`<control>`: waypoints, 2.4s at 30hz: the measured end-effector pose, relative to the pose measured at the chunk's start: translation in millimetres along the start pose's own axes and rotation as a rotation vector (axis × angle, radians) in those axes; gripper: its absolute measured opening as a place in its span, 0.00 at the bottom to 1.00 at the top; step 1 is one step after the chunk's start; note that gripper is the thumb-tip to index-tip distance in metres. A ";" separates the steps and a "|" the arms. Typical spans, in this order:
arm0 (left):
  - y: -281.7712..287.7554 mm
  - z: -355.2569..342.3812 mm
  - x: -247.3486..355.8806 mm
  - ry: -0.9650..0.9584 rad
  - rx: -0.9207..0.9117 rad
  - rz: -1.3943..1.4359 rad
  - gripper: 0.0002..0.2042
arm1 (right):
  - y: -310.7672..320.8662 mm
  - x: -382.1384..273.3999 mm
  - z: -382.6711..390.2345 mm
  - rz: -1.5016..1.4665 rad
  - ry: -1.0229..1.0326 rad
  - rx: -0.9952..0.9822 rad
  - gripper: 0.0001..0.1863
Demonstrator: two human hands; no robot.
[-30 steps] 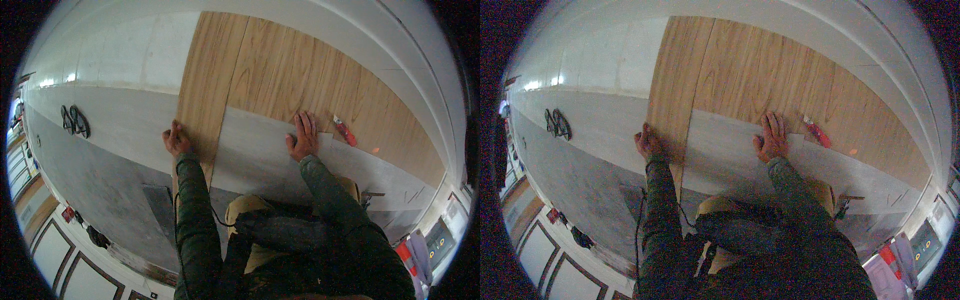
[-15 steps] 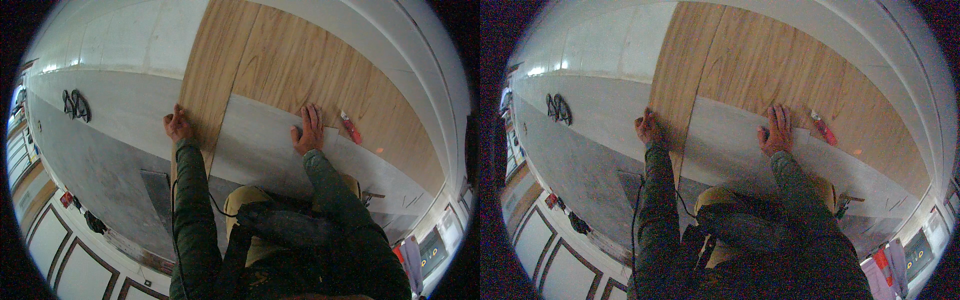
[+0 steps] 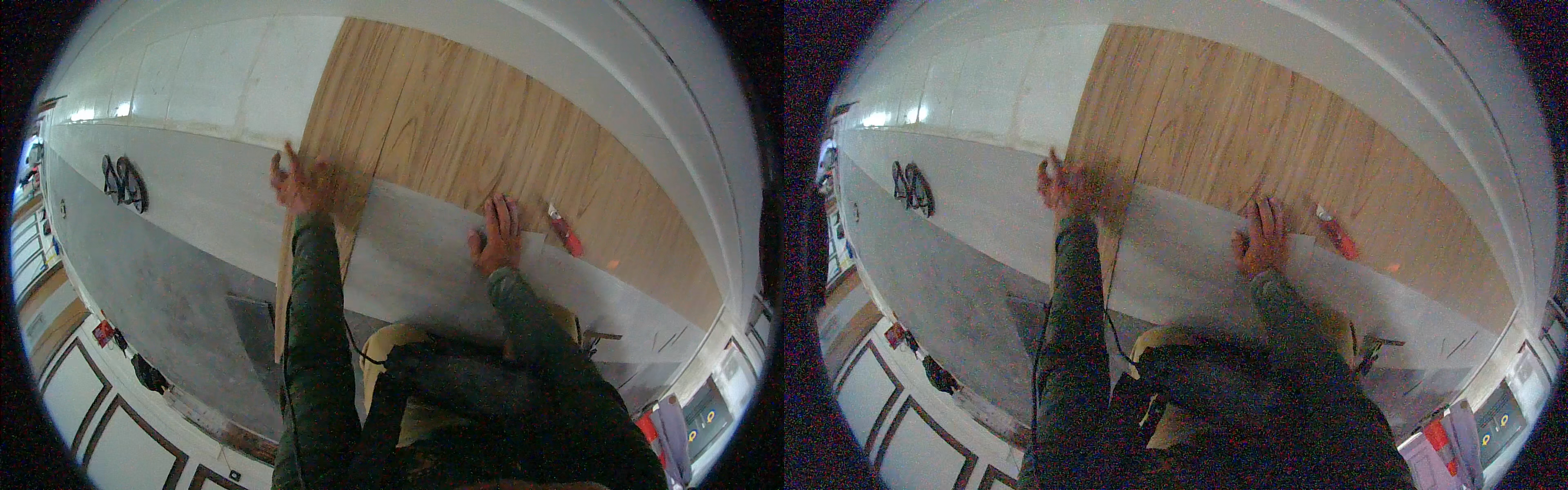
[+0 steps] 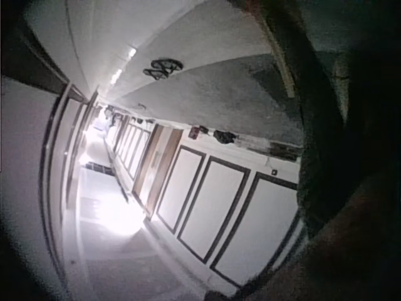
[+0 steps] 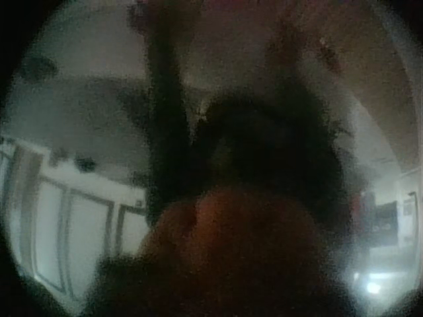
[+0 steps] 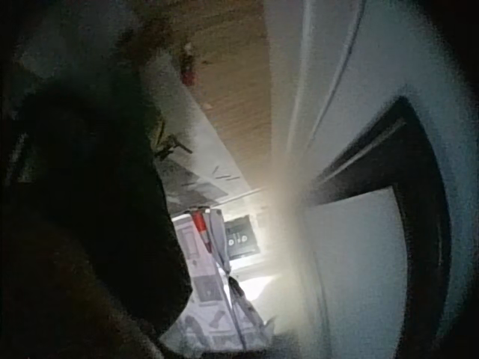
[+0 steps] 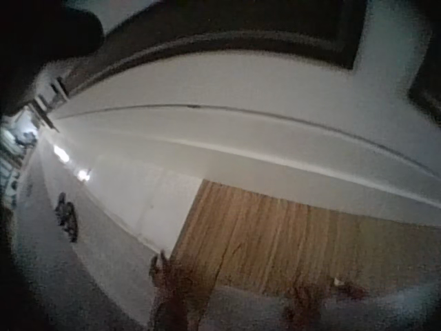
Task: The person fits a laminate wood plank against the edge of an existing row on the floor, using their hands to press it into place and then cutting a small section with a utility knife to fit the remaining gap.
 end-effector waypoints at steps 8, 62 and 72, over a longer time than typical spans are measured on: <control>27.5 -47.7 142.3 0.155 -0.456 -0.078 0.49 | 3.1 2.3 3.4 0.050 -0.035 -0.053 0.36; 43.7 47.1 58.3 0.107 -0.561 -0.039 0.62 | -25.7 -97.7 -225.7 0.047 0.455 -0.103 0.32; 57.7 52.8 48.3 0.048 -0.529 0.079 0.58 | -30.3 -88.3 -227.3 0.051 0.429 -0.189 0.36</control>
Point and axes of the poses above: each hand's wrist, its own z-axis away from the middle knuckle, its own y-axis out of the back of the hand, x = y × z, the point moved 2 cm from there along -z, towards the middle knuckle, and after that the axes turned 7 degrees about -z, right-handed, at the moved point
